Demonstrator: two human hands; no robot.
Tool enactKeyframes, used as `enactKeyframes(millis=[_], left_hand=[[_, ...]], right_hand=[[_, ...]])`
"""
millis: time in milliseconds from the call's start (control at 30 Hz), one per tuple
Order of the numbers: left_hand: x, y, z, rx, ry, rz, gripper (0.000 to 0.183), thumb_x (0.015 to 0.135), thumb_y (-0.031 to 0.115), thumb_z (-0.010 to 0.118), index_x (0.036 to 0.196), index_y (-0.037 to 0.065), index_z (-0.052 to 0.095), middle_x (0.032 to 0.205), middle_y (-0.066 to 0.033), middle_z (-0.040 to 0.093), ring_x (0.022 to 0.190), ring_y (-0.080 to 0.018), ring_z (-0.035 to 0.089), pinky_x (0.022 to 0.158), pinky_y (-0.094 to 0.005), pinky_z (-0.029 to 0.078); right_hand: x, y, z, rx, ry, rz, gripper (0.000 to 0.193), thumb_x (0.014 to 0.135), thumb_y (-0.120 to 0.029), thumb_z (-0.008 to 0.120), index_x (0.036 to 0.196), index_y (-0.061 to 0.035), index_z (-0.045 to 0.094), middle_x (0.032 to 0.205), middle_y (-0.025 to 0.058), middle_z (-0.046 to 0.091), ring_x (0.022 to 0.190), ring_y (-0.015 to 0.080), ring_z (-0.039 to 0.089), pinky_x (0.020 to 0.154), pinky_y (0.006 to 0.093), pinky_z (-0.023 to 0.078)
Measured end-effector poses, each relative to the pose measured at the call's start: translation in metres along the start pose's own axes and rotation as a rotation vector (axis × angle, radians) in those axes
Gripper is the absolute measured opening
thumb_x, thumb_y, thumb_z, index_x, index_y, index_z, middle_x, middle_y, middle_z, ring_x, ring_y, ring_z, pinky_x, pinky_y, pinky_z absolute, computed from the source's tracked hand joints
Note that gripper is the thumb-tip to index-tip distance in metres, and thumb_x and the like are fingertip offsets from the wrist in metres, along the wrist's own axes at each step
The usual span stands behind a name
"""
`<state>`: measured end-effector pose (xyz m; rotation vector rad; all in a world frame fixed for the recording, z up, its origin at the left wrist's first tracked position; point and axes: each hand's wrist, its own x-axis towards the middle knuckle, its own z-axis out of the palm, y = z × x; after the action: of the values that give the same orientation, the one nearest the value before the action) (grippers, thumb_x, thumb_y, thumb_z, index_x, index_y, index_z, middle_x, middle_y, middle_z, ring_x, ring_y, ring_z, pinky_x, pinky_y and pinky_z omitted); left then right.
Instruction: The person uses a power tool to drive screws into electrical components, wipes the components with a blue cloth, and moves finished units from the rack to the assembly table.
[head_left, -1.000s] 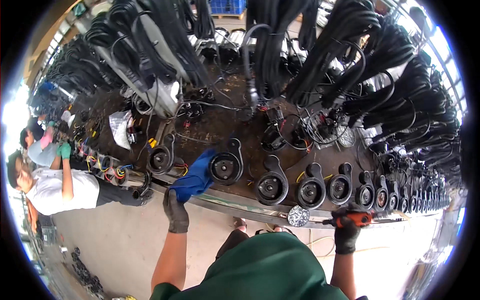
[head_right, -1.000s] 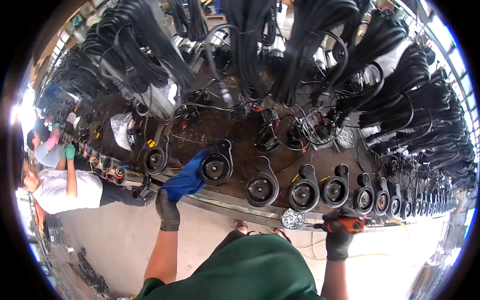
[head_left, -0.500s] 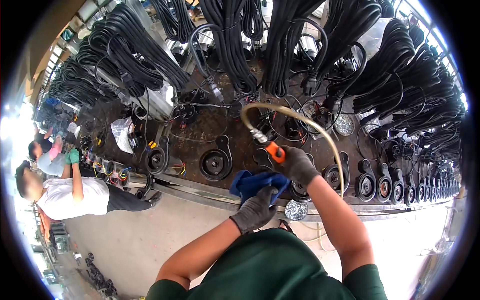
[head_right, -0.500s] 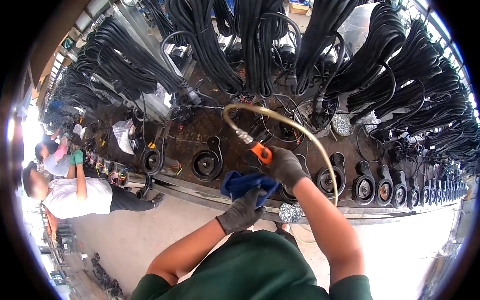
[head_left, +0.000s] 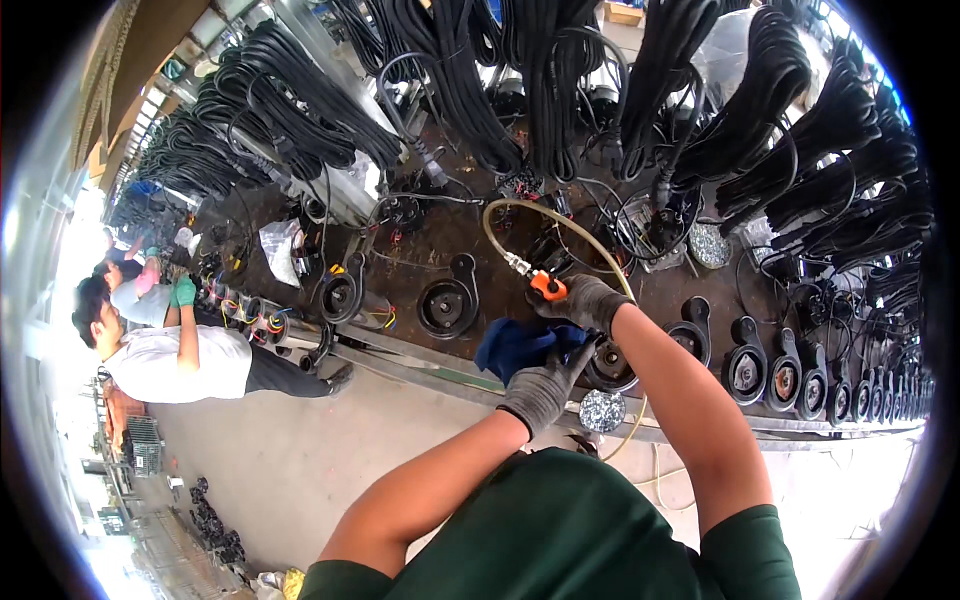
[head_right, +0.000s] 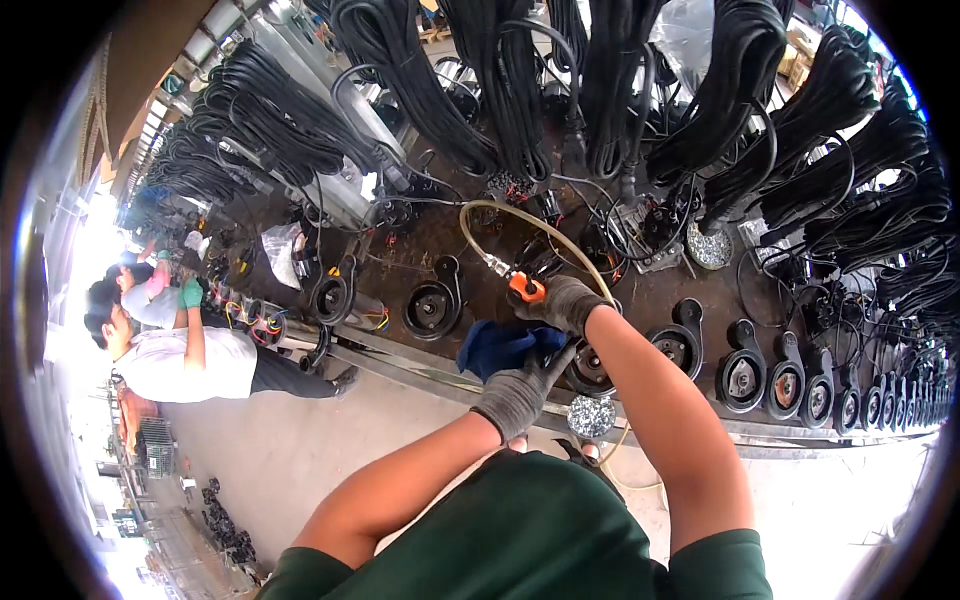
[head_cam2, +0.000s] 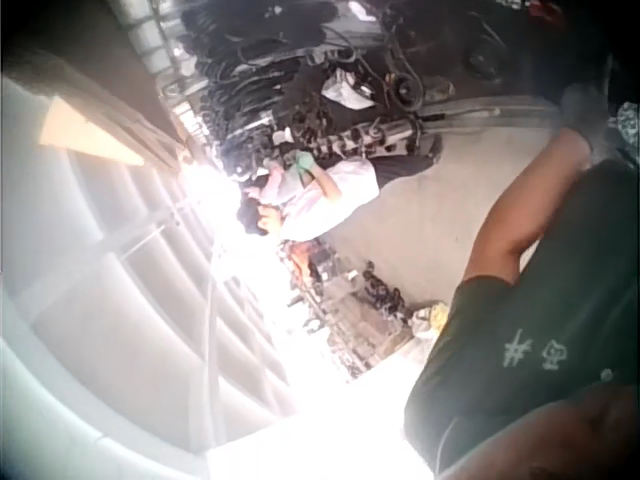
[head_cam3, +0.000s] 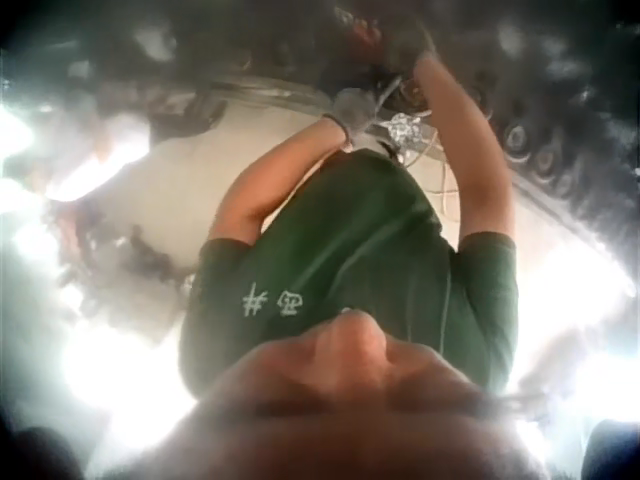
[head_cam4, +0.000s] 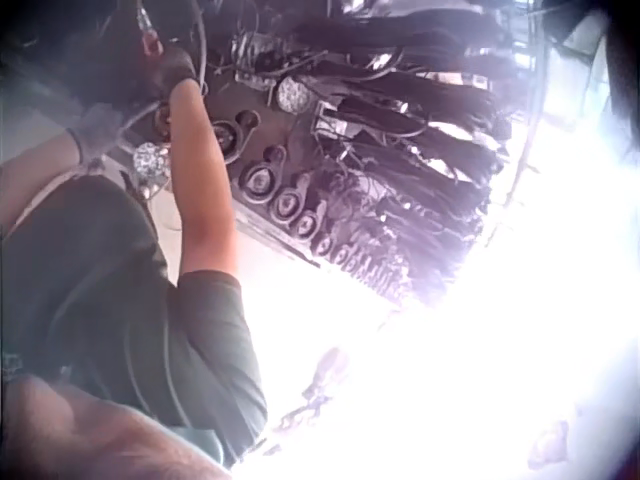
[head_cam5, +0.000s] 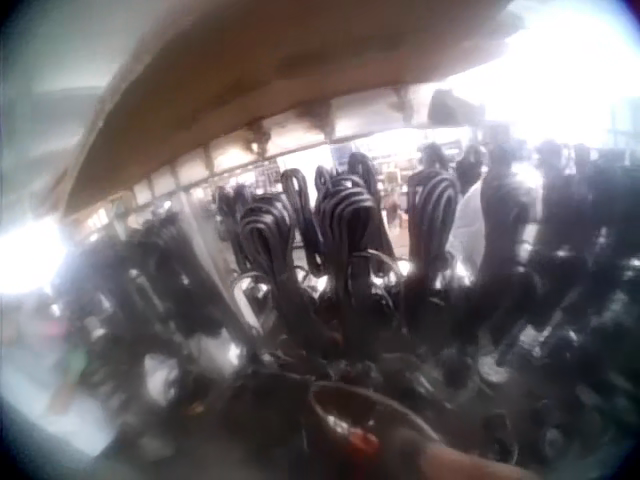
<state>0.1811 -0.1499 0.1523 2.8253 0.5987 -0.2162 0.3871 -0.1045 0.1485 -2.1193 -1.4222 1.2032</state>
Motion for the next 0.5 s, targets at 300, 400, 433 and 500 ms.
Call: enactKeyframes(millis=[300, 400, 433, 500], left_hand=[[0.027, -0.048, -0.082, 0.526, -0.561, 0.388, 0.078, 0.095, 0.047, 0.056, 0.163, 0.035, 0.019, 0.129, -0.0237, 0.064, 0.104, -0.0318, 0.069, 0.083, -0.0516, 0.052], [0.025, -0.025, -0.071, 0.579, -0.407, 0.320, 0.085, 0.095, 0.046, 0.057, 0.165, 0.029, 0.014, 0.129, -0.0253, 0.063, 0.110, -0.0340, 0.067, 0.089, -0.0538, 0.051], [0.025, -0.030, -0.061, 0.616, -0.331, 0.364, 0.087, 0.094, 0.043, 0.058, 0.166, 0.025, 0.011, 0.126, -0.0246, 0.065, 0.107, -0.0347, 0.067, 0.091, -0.0535, 0.050], [0.031, -0.030, -0.051, 0.567, -0.340, 0.396, 0.090, 0.092, 0.036, 0.059, 0.166, 0.021, 0.009, 0.114, -0.0225, 0.068, 0.101, -0.0349, 0.067, 0.092, -0.0510, 0.050]], right_hand=[[0.000, -0.033, -0.008, -0.317, -0.026, -0.026, 0.053, 0.073, -0.048, 0.080, 0.110, -0.0093, 0.075, 0.102, 0.0201, 0.074, 0.096, 0.0386, 0.070, 0.086, 0.0444, 0.054], [0.012, -0.024, -0.002, -0.388, -0.054, -0.037, 0.053, 0.073, -0.052, 0.080, 0.105, -0.0094, 0.077, 0.100, 0.0181, 0.075, 0.095, 0.0369, 0.071, 0.084, 0.0452, 0.056], [0.014, -0.030, -0.002, -0.416, -0.093, -0.002, 0.054, 0.073, -0.053, 0.080, 0.105, -0.0095, 0.077, 0.098, 0.0165, 0.076, 0.093, 0.0349, 0.072, 0.083, 0.0446, 0.056], [0.008, -0.035, -0.011, -0.427, -0.138, 0.009, 0.056, 0.073, -0.053, 0.081, 0.107, -0.0089, 0.077, 0.099, 0.0153, 0.075, 0.094, 0.0315, 0.072, 0.084, 0.0424, 0.056]])
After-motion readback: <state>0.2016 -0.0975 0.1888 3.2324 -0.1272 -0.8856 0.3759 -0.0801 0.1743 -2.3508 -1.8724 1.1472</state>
